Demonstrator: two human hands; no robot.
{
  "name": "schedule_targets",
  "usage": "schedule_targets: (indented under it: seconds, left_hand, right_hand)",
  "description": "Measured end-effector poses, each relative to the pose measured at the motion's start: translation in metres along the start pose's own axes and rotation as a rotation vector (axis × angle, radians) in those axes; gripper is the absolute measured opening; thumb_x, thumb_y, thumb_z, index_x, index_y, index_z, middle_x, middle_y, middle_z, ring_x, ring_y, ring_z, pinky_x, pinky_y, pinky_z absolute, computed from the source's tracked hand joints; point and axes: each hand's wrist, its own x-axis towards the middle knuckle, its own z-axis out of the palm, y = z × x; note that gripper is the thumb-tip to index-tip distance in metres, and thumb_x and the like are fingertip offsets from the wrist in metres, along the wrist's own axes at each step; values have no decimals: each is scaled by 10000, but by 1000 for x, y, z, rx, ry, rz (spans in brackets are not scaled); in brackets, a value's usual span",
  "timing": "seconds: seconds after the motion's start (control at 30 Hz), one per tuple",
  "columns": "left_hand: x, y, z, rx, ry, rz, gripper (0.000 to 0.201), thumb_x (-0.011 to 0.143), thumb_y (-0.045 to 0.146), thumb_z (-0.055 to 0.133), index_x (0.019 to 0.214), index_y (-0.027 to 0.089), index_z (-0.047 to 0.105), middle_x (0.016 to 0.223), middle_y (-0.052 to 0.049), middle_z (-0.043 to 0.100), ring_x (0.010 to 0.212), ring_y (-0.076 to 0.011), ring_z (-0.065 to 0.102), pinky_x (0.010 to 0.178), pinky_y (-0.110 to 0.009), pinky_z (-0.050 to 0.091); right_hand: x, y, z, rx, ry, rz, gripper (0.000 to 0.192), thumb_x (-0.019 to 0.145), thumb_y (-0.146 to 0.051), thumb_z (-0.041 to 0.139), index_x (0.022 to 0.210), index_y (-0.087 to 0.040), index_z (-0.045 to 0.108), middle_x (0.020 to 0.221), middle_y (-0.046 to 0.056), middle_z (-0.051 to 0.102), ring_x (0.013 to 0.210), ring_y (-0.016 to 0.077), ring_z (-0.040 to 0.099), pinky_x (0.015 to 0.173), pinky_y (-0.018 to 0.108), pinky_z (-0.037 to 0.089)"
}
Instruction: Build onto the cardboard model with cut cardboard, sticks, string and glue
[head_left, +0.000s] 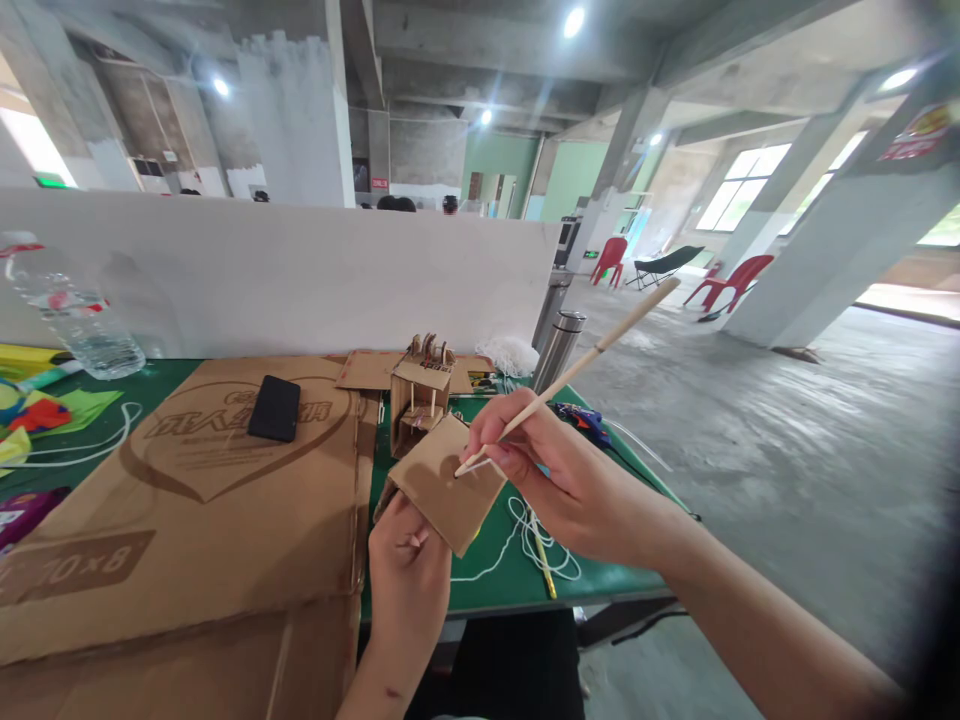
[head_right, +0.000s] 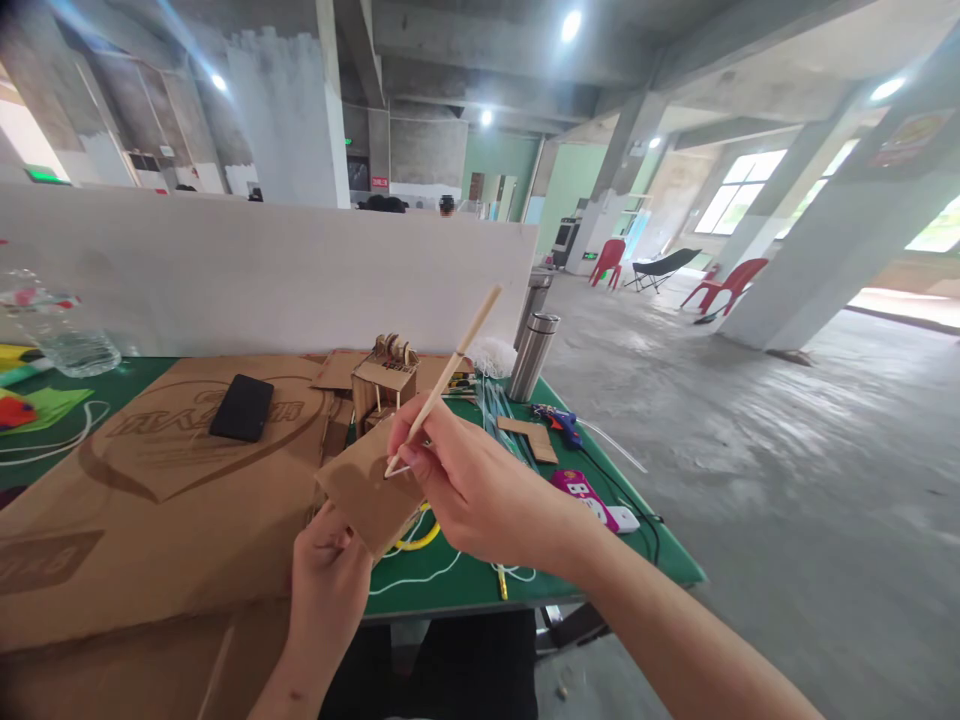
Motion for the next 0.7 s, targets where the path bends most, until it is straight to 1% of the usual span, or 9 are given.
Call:
schedule_targets:
  seconds: [0.07,0.13,0.2,0.27,0.37,0.43,0.5,0.6,0.7]
  left_hand:
    - [-1,0,4,-63,-10,-55,128,807,307,691,785,224,786,858,-38,684,802,-180,619,686,-238,514]
    - [-2,1,8,-137,-4,-112,163,792,367,718,843,226,782,936,-54,704,964,-226,637,862,-300,528]
    - [-3,2,11,-178,10,-144,212,789,411,724,866,220,775,1004,-69,716,1105,-260,612,1023,-369,467]
    - [-4,1,14,-203,27,-163,243,797,435,717,877,212,771,1034,-80,726,1167,-275,595,1081,-400,422]
    - [-4,-1,15,-300,74,-254,288,779,443,736,925,197,769,1035,-91,745,1145,-278,622,1031,-389,465]
    - [-4,-1,15,-374,100,-352,340,752,443,758,973,185,763,1021,-94,756,1056,-268,664,929,-362,521]
    - [-2,-1,15,-417,105,-417,382,721,438,777,994,171,756,1003,-94,762,964,-254,688,829,-333,545]
    - [0,1,15,-408,103,-412,355,687,406,796,942,162,755,941,-85,762,908,-241,691,780,-310,545]
    - [0,1,14,-305,126,-314,289,676,369,801,885,176,747,859,-65,743,885,-237,687,785,-310,543]
  right_hand:
    - [0,-1,0,-18,-10,3,161,1009,-119,343,1006,-259,423,1008,26,551,919,193,573,765,403,487]
    - [1,-1,0,-37,-23,-3,155,1009,-123,345,1010,-257,423,1006,26,555,901,187,571,744,386,483]
    - [2,-1,1,-62,-33,-12,148,1008,-124,348,1011,-254,419,1007,26,560,894,181,572,730,370,476]
    - [3,-2,2,-85,-34,-19,147,1006,-119,349,1011,-250,414,1003,26,564,885,175,573,718,356,468]
    - [4,-2,2,-108,-37,-32,144,1004,-115,349,995,-244,413,983,26,570,858,165,569,699,338,459]
    - [5,-1,2,-113,-42,-37,139,1005,-119,352,986,-241,416,981,28,572,856,165,572,692,333,458]
    - [6,-1,2,-109,-39,-31,140,1003,-118,353,983,-240,419,984,29,573,871,170,579,694,335,460]
    - [5,-1,4,-77,-25,-18,148,999,-109,357,981,-241,423,978,27,571,888,176,585,704,345,470]
    - [3,-1,5,-4,-7,-7,142,1001,-115,368,987,-241,433,994,29,568,905,180,586,731,363,486]
